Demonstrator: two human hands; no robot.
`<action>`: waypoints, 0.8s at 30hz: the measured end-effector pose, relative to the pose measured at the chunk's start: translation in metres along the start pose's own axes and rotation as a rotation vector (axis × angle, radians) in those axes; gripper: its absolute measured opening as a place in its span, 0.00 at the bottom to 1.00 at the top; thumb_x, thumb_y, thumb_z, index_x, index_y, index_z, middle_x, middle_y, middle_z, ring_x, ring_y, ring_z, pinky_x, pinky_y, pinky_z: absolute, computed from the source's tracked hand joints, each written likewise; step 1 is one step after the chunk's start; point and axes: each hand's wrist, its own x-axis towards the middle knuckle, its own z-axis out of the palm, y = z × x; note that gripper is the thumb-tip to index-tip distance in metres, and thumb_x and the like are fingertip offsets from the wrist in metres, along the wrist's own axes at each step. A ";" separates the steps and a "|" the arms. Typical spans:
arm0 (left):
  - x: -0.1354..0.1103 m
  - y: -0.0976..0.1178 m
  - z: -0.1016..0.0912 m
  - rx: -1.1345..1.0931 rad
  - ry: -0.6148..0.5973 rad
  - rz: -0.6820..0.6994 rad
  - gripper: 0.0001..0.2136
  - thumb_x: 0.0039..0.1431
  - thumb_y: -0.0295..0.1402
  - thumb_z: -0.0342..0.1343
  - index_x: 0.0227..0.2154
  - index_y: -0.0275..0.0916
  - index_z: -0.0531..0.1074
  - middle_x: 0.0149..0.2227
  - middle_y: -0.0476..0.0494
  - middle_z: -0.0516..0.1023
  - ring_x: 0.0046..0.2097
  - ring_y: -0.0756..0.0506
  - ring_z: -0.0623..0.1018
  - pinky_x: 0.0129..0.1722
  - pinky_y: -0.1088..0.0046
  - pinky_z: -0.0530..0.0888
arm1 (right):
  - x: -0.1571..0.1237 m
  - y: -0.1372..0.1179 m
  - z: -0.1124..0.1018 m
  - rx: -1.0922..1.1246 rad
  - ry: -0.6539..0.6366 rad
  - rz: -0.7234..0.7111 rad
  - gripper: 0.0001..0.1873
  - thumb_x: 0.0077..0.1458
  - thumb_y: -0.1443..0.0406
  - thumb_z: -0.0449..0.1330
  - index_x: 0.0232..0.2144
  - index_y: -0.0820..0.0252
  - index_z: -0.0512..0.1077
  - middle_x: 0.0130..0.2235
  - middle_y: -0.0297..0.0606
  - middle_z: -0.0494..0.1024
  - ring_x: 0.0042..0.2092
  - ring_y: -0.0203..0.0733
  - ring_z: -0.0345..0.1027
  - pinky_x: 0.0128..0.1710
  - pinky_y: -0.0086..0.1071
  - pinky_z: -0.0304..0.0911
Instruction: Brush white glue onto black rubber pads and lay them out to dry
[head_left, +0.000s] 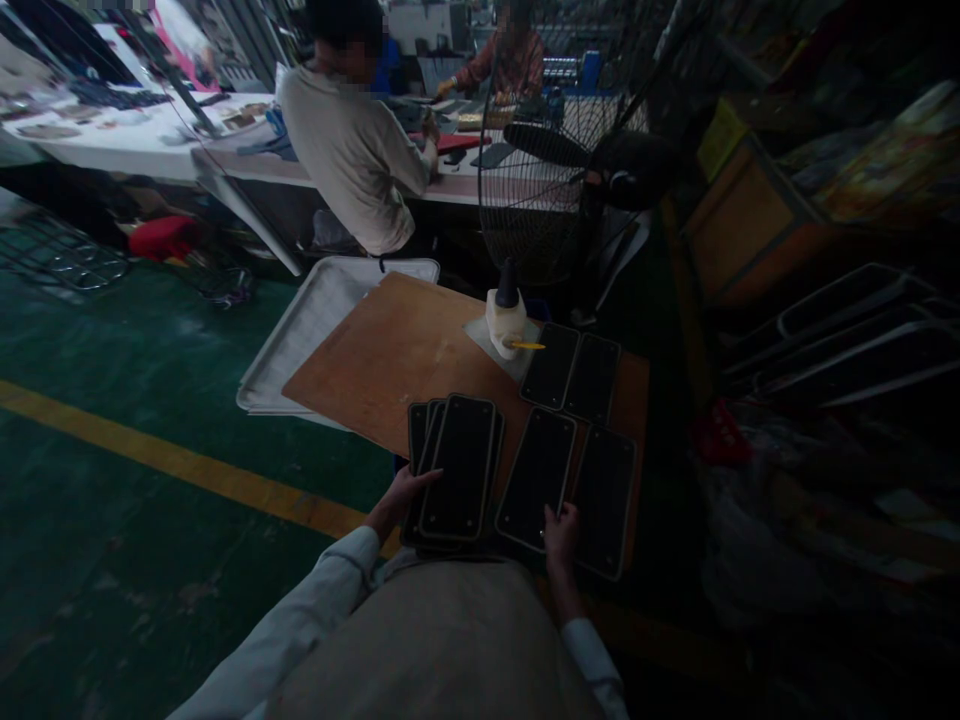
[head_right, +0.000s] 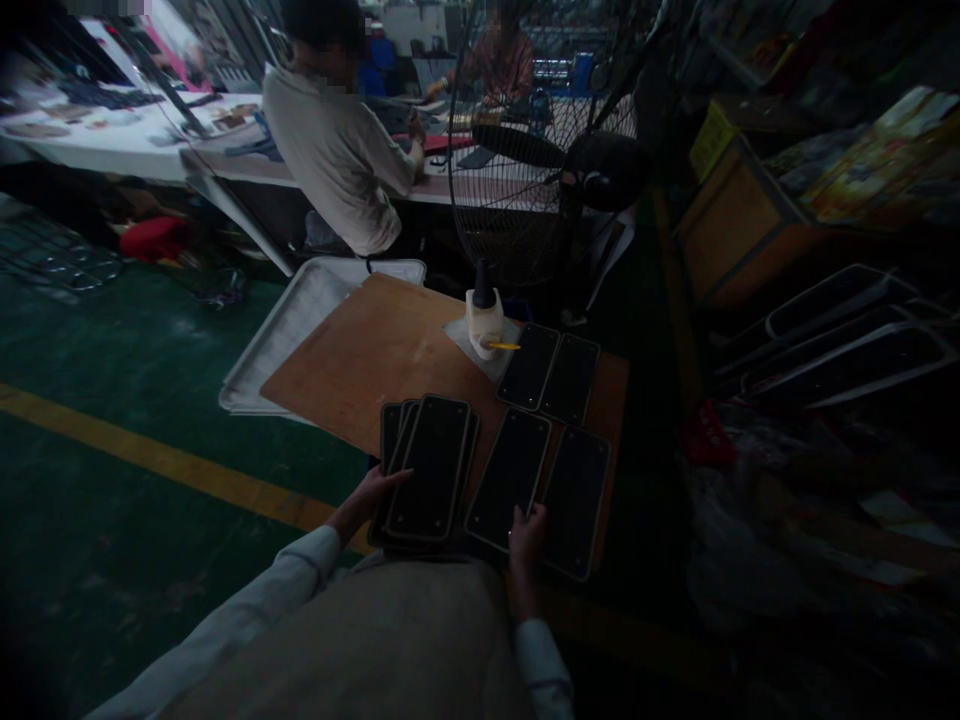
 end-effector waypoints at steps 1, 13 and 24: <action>0.000 0.000 0.000 -0.003 -0.007 0.000 0.27 0.39 0.37 0.75 0.43 0.32 0.75 0.40 0.35 0.84 0.39 0.37 0.83 0.39 0.64 0.82 | -0.001 -0.001 0.001 -0.014 0.016 -0.010 0.19 0.45 0.53 0.60 0.36 0.56 0.67 0.32 0.40 0.78 0.36 0.49 0.74 0.35 0.37 0.66; -0.003 0.009 0.002 -0.017 0.000 -0.042 0.29 0.36 0.36 0.76 0.43 0.31 0.75 0.40 0.33 0.83 0.39 0.37 0.83 0.40 0.64 0.81 | -0.023 -0.032 -0.009 -0.230 0.112 -0.271 0.26 0.55 0.58 0.54 0.53 0.65 0.67 0.58 0.61 0.67 0.62 0.62 0.57 0.60 0.52 0.51; -0.002 0.018 -0.005 -0.050 -0.108 -0.086 0.29 0.38 0.38 0.76 0.44 0.31 0.75 0.43 0.31 0.83 0.42 0.36 0.83 0.42 0.63 0.81 | -0.046 -0.077 0.105 -0.066 -0.437 -0.171 0.23 0.34 0.51 0.69 0.29 0.57 0.68 0.30 0.40 0.78 0.34 0.49 0.73 0.33 0.36 0.66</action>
